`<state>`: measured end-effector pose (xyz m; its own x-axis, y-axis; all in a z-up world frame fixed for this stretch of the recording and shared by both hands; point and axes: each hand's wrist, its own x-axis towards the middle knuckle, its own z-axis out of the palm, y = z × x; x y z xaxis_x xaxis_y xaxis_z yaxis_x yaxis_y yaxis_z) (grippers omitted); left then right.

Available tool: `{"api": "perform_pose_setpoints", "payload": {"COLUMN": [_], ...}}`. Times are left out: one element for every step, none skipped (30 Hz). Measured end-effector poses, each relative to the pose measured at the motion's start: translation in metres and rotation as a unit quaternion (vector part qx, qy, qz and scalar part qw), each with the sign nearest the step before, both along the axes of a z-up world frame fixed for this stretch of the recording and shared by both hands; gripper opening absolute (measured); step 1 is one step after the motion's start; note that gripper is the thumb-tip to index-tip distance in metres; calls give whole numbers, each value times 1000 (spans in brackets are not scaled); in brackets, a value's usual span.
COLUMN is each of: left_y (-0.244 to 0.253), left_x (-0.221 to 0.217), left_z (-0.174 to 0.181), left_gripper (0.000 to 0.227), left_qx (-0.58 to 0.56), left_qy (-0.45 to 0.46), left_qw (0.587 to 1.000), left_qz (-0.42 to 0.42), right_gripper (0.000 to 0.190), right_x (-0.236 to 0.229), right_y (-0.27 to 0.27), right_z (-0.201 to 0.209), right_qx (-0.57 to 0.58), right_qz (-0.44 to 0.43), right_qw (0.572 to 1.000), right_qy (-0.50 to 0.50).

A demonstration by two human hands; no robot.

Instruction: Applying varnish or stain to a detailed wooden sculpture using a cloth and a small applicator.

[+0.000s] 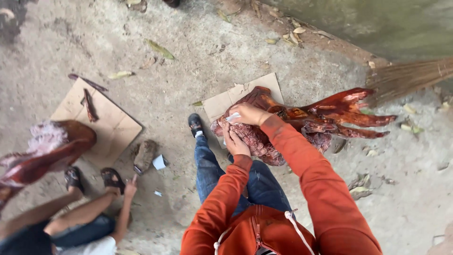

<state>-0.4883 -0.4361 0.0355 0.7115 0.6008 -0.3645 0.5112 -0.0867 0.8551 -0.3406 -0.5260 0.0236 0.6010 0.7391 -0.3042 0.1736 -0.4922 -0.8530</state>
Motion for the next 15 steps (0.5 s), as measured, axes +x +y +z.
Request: {"api": "perform_pose_setpoints", "payload": {"left_y": [-1,-1,-2,0,-1,-1,-2,-2,-3,-4,-3,-3,-4,-3,-2], "left_x": [-3,-2,0,0,-2,-3,-3,-4,-4,-8,-11,-10,-8,-8,-7], "left_z": [-3,-3,-3,-2,-3,-4,-6,-9,-13,-16,-14,-13,-12,-9,-6], "left_gripper": [40,40,40,41,41,42,42,42,42,41,41,41,40,40,42], "left_qx": [10,14,16,19,23,15,8,11,18,24,25,32,39,40,41], "left_qy": [-15,-14,-35,-55,-54,-60,-66,-64,-73,-81,-78,-79,-79,-77,-80], "left_qw": [1000,1000,999,998,998,998,998,998,997,996,996,996,996,996,996], "left_qz": [10,21,14,4,12,12,12,20,16,11,17,8,0,-1,-6], "right_gripper": [23,23,22,23,23,24,25,25,24,23,23,25,26,26,26], "right_x": [-1,4,10,14,16,20,24,23,22,18,11,9,7,12,16], "right_y": [7,3,-1,-3,-7,-11,-14,-9,-3,0,1,-1,-3,-13,-22], "right_z": [-10,-13,-14,-15,-20,-25,-29,-25,-22,-17,-27,-35,-43,-36,-29], "right_qx": [24,27,20,13,16,19,21,23,32,39,39,52,65,66,36], "right_qz": [7,18,33,45,53,72,92,100,78,54,59,40,20,20,32], "right_qw": [1000,999,999,999,998,996,993,992,993,993,993,994,994,994,994], "right_qy": [-11,-10,7,25,26,48,71,72,83,94,98,90,82,84,102]}}
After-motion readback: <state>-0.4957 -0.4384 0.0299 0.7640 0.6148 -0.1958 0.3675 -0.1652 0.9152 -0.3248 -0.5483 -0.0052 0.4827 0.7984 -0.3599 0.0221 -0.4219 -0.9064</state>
